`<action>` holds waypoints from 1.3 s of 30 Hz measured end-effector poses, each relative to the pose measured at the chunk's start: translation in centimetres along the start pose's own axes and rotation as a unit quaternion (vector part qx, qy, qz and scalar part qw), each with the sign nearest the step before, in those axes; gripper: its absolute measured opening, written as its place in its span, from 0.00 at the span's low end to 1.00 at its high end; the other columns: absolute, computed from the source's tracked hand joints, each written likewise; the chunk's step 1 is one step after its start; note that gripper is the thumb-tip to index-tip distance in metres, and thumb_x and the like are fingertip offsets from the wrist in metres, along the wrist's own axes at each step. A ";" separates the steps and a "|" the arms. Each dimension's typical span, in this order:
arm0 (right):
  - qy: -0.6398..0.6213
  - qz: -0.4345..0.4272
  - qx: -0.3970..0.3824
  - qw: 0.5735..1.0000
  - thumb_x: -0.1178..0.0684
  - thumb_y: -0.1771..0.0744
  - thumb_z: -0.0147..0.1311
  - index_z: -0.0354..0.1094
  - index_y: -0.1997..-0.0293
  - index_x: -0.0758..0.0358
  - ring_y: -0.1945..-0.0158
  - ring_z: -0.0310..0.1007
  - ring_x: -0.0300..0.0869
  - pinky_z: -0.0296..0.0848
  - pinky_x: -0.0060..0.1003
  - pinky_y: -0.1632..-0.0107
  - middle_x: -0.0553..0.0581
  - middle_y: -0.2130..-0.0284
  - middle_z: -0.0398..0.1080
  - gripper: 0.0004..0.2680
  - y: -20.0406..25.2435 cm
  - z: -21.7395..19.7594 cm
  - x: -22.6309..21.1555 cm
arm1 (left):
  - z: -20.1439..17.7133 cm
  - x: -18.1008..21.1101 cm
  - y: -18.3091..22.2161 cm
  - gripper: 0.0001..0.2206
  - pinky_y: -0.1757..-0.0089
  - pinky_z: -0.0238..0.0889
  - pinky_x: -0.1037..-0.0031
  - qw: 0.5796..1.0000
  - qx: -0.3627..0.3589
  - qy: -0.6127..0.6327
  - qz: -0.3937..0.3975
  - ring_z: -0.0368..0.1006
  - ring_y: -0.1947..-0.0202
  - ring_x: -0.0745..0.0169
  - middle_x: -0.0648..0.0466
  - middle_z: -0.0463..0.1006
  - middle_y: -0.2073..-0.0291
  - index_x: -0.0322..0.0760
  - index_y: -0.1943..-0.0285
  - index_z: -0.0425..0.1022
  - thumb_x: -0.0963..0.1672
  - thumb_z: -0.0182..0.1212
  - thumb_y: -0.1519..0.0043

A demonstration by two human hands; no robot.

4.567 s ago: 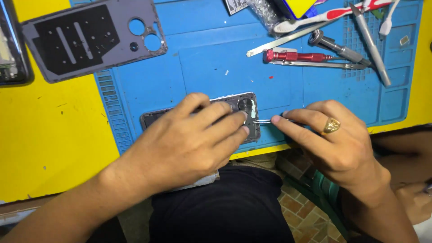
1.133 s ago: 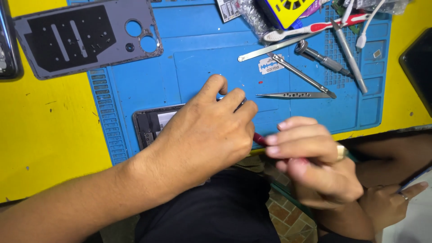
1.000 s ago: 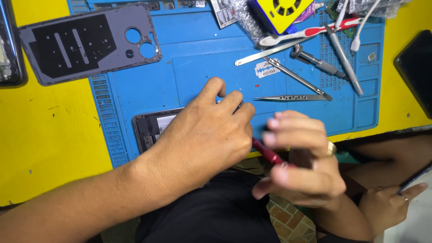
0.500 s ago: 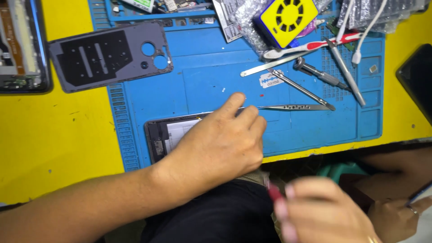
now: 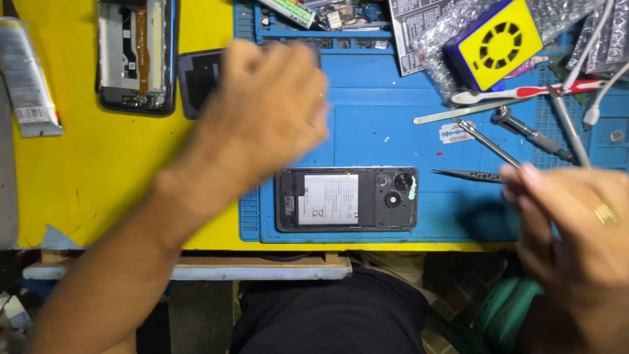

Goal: Disassembling a mobile phone using a screwdriver and tweezers to remove screws and internal components.

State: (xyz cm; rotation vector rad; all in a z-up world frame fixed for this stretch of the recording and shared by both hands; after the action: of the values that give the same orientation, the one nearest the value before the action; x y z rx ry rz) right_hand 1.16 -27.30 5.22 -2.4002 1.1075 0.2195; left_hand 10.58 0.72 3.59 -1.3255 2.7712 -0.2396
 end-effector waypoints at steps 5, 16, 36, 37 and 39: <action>0.142 -0.039 -0.010 0.989 0.67 0.22 0.56 0.78 0.35 0.67 0.54 0.74 0.58 0.64 0.51 0.46 0.61 0.49 0.80 0.09 -1.8 3.9 3.5 | -1.1 -7.0 4.5 0.07 0.52 0.63 0.61 0.991 0.122 -0.057 -0.028 0.70 0.55 0.49 0.49 0.72 0.59 0.35 0.55 0.76 0.40 0.73 0.31; 0.063 0.025 -0.022 0.997 0.80 0.25 0.55 0.72 0.31 0.89 0.44 0.73 0.70 0.71 0.57 0.35 0.83 0.45 0.73 0.12 0.5 5.5 5.6 | -2.7 -3.2 5.8 0.10 0.54 0.61 0.67 0.988 0.061 0.140 -0.025 0.70 0.58 0.56 0.53 0.75 0.59 0.37 0.53 0.77 0.47 0.70 0.34; -0.202 0.059 0.161 0.964 0.74 0.33 0.60 0.47 0.32 0.62 0.49 0.75 0.57 0.86 0.57 0.40 0.75 0.52 0.64 0.26 1.2 2.5 0.9 | 2.4 6.9 0.7 0.28 0.57 0.66 0.53 0.942 -0.196 0.273 -0.004 0.72 0.63 0.46 0.47 0.70 0.60 0.39 0.54 0.73 0.56 0.81 0.50; -0.218 0.057 0.162 0.961 0.75 0.33 0.59 0.47 0.32 0.65 0.49 0.76 0.59 0.85 0.55 0.39 0.78 0.52 0.65 0.25 1.2 2.4 1.3 | 3.2 6.6 0.4 0.21 0.59 0.67 0.48 0.910 -0.287 0.294 -0.049 0.74 0.60 0.38 0.47 0.76 0.57 0.42 0.50 0.73 0.55 0.70 0.42; -0.235 0.055 0.166 0.956 0.75 0.33 0.58 0.47 0.32 0.69 0.48 0.77 0.60 0.85 0.54 0.37 0.80 0.52 0.67 0.24 1.2 2.4 2.2 | 2.7 6.0 0.1 0.16 0.60 0.67 0.42 0.869 -0.375 0.309 -0.093 0.75 0.56 0.29 0.47 0.82 0.55 0.45 0.46 0.74 0.54 0.59 0.34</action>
State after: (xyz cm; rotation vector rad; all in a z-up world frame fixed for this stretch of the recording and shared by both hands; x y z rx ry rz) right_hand 1.80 -28.25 1.94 -1.8584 0.9613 0.5628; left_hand 7.08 -4.20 1.00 -1.9621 3.4442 0.5930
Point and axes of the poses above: each hand's wrist, its own y-axis away from the middle knuckle, its own z-axis out of the palm, x = y × z, the point moved 7 cm from there along -y, towards the middle knuckle
